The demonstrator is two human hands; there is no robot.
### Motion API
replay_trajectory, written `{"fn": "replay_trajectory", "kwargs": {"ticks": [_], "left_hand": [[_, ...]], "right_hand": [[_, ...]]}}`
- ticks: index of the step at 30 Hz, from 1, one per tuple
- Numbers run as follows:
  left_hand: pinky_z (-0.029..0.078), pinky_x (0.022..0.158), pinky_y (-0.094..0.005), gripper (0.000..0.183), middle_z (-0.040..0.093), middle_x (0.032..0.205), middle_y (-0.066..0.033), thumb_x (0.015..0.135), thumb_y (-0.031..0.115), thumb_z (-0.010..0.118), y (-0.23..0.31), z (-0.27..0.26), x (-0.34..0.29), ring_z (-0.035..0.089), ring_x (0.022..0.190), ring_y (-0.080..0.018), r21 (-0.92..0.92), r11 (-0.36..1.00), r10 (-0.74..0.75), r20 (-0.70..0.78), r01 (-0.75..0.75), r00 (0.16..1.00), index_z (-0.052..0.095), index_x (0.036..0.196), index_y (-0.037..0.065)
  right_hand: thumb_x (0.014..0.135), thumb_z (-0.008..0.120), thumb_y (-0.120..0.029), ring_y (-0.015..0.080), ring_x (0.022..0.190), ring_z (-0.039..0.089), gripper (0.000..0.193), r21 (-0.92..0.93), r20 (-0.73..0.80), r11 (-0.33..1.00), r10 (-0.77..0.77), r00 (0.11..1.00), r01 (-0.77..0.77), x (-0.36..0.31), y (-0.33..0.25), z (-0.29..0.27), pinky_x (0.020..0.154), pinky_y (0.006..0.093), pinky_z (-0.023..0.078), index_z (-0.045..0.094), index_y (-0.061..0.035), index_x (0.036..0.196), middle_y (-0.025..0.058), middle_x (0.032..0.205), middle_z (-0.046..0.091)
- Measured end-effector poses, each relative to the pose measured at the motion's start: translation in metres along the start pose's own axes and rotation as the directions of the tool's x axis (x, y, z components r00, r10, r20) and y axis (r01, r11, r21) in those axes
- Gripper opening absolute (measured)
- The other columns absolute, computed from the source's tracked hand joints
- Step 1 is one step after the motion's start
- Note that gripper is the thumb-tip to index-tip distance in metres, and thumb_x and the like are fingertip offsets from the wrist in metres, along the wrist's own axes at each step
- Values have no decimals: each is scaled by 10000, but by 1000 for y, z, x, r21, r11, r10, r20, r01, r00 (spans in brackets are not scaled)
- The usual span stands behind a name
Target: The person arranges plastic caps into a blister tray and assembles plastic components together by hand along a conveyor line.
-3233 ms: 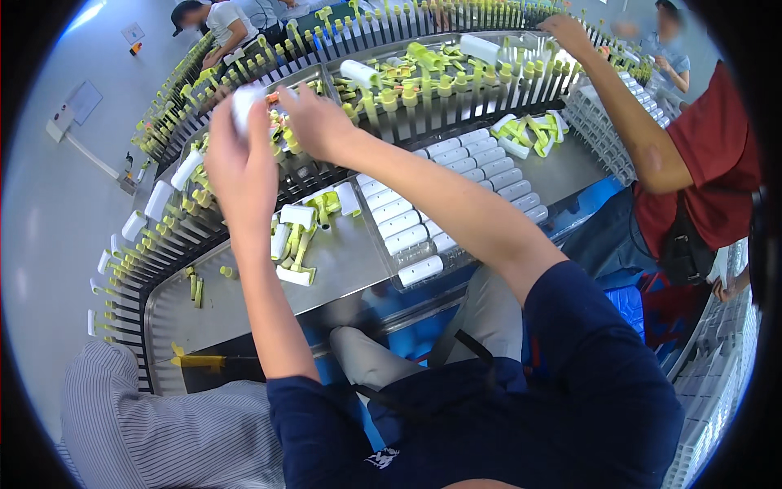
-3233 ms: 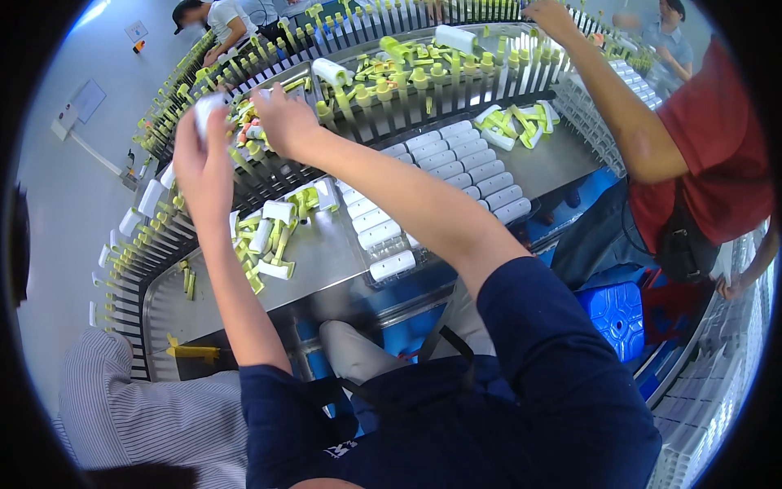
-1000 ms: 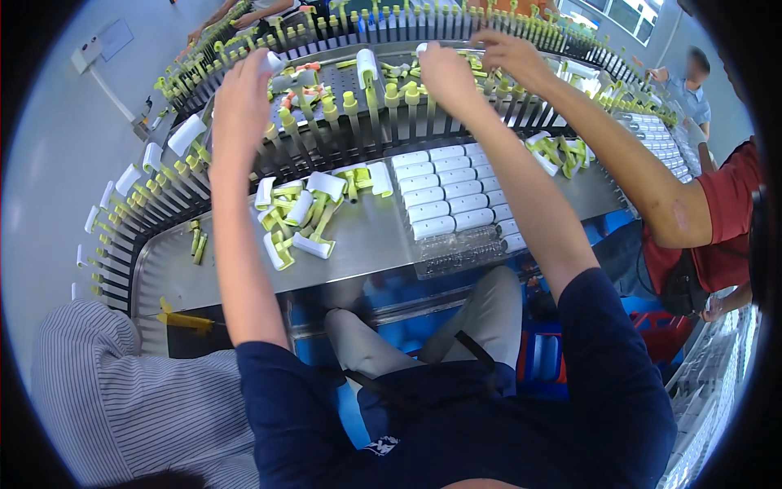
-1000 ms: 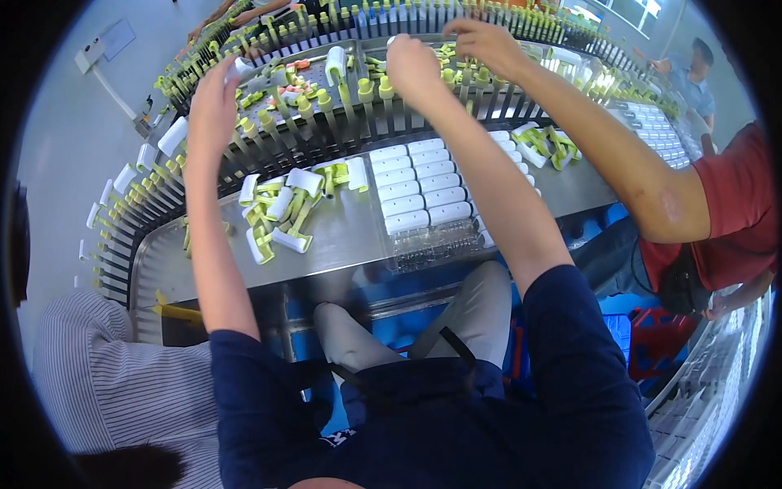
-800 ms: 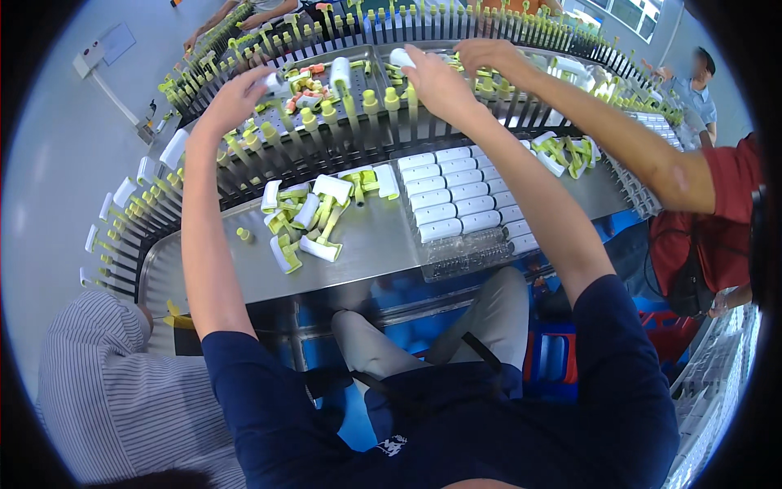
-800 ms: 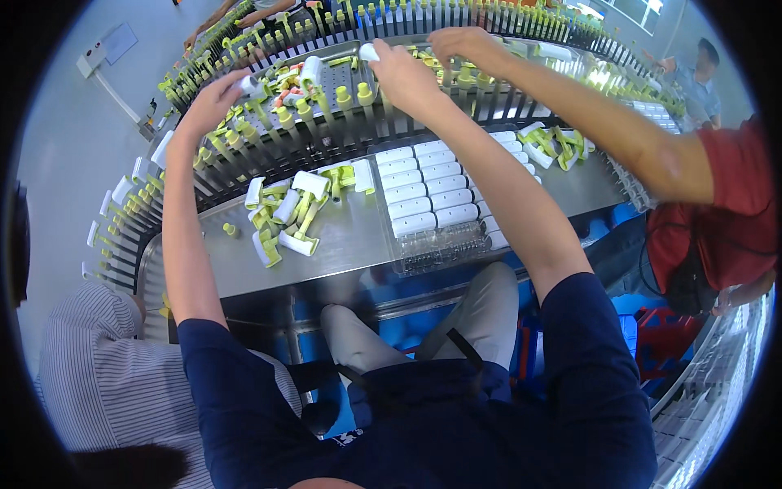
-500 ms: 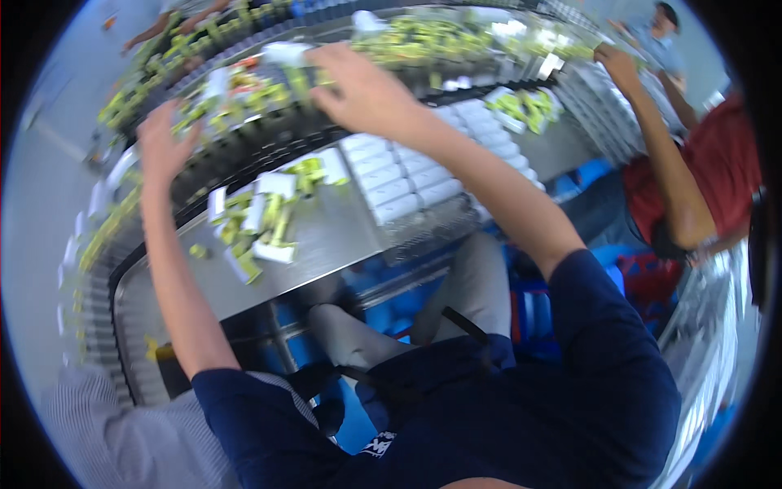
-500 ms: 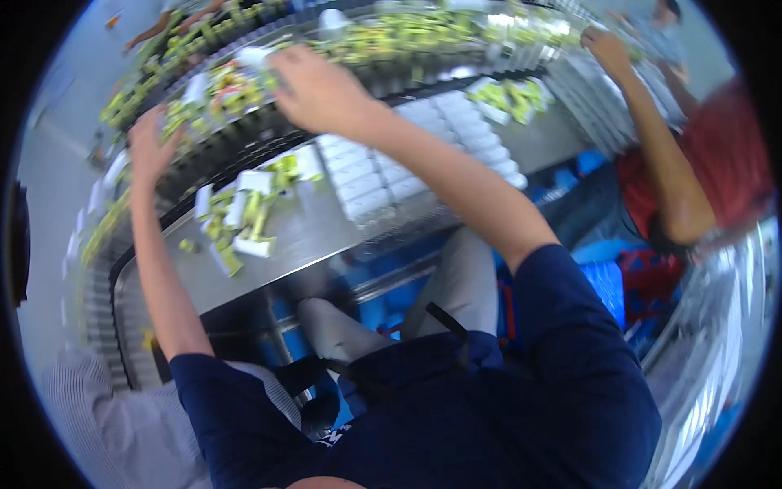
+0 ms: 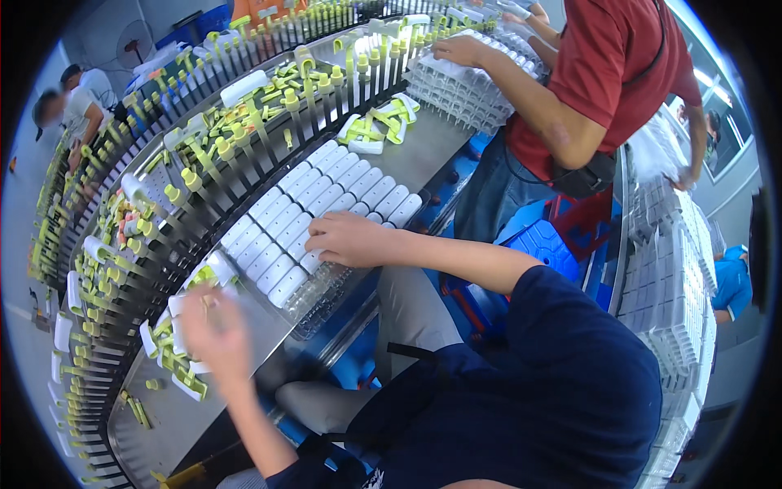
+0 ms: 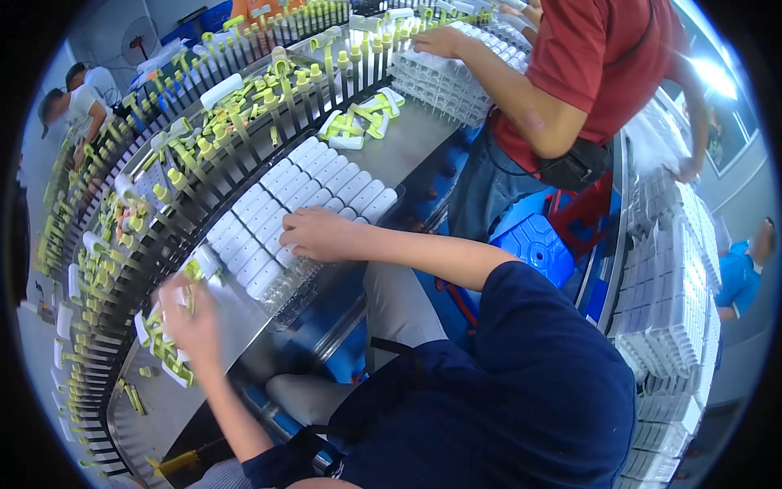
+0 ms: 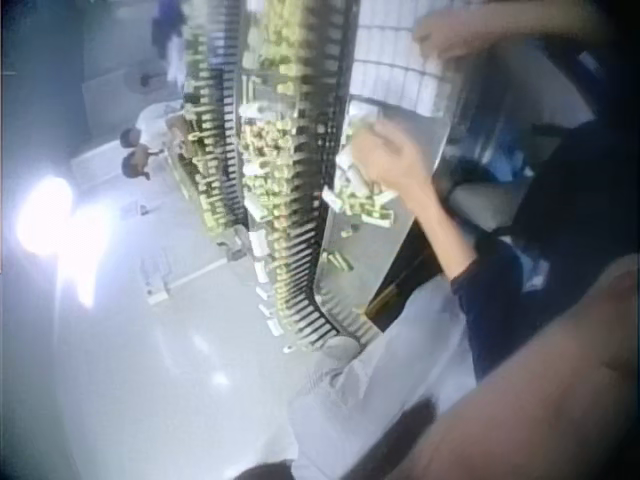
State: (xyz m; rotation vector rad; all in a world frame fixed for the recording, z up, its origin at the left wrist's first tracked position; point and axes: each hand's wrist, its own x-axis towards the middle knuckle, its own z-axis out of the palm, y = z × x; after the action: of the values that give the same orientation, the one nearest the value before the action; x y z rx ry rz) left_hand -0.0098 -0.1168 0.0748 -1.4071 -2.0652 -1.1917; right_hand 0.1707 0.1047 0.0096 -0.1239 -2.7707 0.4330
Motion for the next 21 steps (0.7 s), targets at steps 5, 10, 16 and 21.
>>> {"fn": "replay_trajectory", "kwargs": {"ticks": [5, 10, 16, 21], "left_hand": [[465, 830, -413, 180, 623, 967, -120, 880, 124, 648, 14, 66, -32, 580, 948, -329, -22, 995, 103, 391, -102, 915, 656, 1037, 36], [457, 823, -410, 265, 612, 978, -117, 803, 125, 704, 1, 70, -23, 572, 978, -317, -11, 995, 97, 448, -104, 889, 661, 1055, 53], [456, 827, -447, 239, 620, 979, -181, 882, 100, 632, 7, 59, -16, 590, 976, -353, -70, 993, 113, 461, -91, 880, 555, 1083, -3], [487, 793, -463, 253, 644, 933, -265, 1011, 165, 451, 8, 18, 80, 632, 894, -443, -368, 919, -143, 23, 142, 989, 531, 1148, -32]], "right_hand": [[825, 724, -208, 277, 1110, 529, 289, 2, 66, 1000, -27, 997, 27, 13, 1, 2, 918, 420, 435, 635, -95, 1076, 78, 1119, 547], [819, 718, -138, 357, 1091, 547, 312, 85, 72, 994, -73, 995, 67, 22, 3, -8, 931, 426, 436, 588, -46, 1087, 143, 1107, 575], [1032, 473, -186, 282, 932, 641, 292, 475, -87, 842, 333, 939, -254, 35, -24, -66, 832, 379, 485, 506, 7, 1247, 182, 1039, 623], [1057, 448, -208, 78, 680, 581, 286, 748, -275, 658, 429, 860, -89, 49, -13, -74, 607, 247, 463, 563, 25, 1177, 31, 798, 587]]}}
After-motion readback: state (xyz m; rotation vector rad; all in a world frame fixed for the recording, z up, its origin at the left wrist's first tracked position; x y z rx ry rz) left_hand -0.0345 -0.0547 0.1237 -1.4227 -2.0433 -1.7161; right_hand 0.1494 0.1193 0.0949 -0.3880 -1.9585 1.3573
